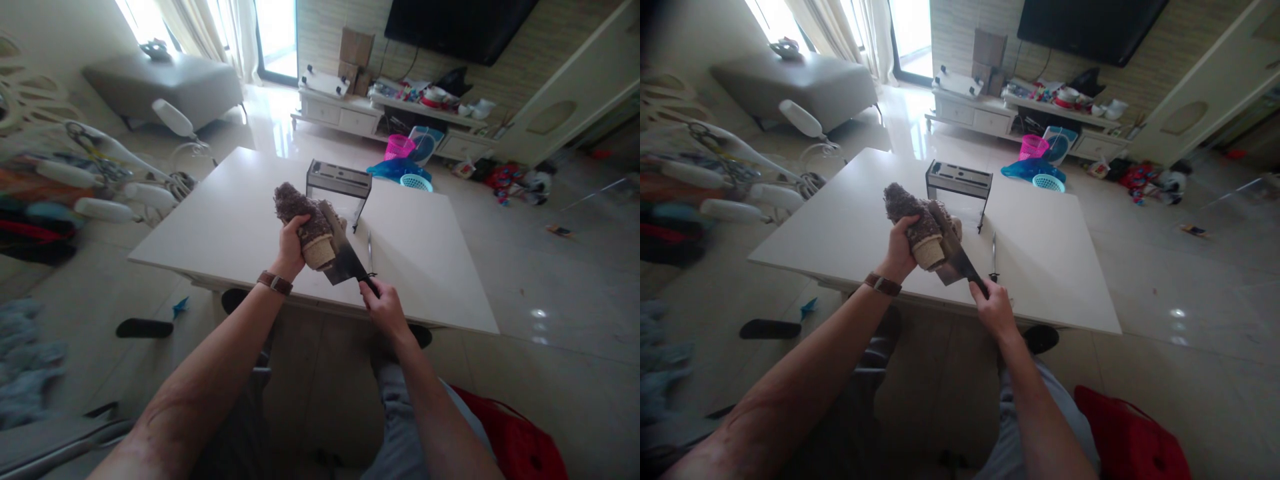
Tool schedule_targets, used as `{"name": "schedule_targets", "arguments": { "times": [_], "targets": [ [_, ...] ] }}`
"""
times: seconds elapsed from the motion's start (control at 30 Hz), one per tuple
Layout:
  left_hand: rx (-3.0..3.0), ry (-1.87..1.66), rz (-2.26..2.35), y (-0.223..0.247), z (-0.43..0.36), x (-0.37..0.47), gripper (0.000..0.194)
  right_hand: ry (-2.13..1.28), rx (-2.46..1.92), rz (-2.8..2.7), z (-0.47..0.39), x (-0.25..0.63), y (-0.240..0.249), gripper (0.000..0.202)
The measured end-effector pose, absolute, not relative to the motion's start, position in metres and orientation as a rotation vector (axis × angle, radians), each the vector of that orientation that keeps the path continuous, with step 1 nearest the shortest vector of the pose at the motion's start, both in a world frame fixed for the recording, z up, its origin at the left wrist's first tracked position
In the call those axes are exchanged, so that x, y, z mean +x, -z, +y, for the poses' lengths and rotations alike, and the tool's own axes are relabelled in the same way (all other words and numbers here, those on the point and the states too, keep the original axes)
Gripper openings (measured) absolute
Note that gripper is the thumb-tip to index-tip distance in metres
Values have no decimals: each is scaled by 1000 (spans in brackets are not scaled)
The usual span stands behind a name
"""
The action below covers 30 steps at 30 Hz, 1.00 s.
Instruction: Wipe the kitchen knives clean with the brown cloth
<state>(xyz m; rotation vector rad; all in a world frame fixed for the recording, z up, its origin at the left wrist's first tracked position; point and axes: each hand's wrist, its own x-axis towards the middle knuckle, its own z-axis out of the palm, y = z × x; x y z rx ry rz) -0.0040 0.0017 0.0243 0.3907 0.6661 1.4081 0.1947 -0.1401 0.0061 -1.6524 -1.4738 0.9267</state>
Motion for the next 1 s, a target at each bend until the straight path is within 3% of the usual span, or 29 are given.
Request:
{"name": "schedule_targets", "arguments": {
  "times": [0.4, 0.73, 1.0],
  "targets": [
    [446, -1380, 732, -24, -2, -14, 28, -1119, -1534, -1208, -135, 181, 0, 47],
    [443, -1392, 703, -33, -8, -10, 39, -1072, -1494, -1068, -132, 161, 0, 50],
    [434, -1358, 704, -35, -6, -18, 36, -1105, -1461, -983, -130, 156, -2, 50]
  ]
}}
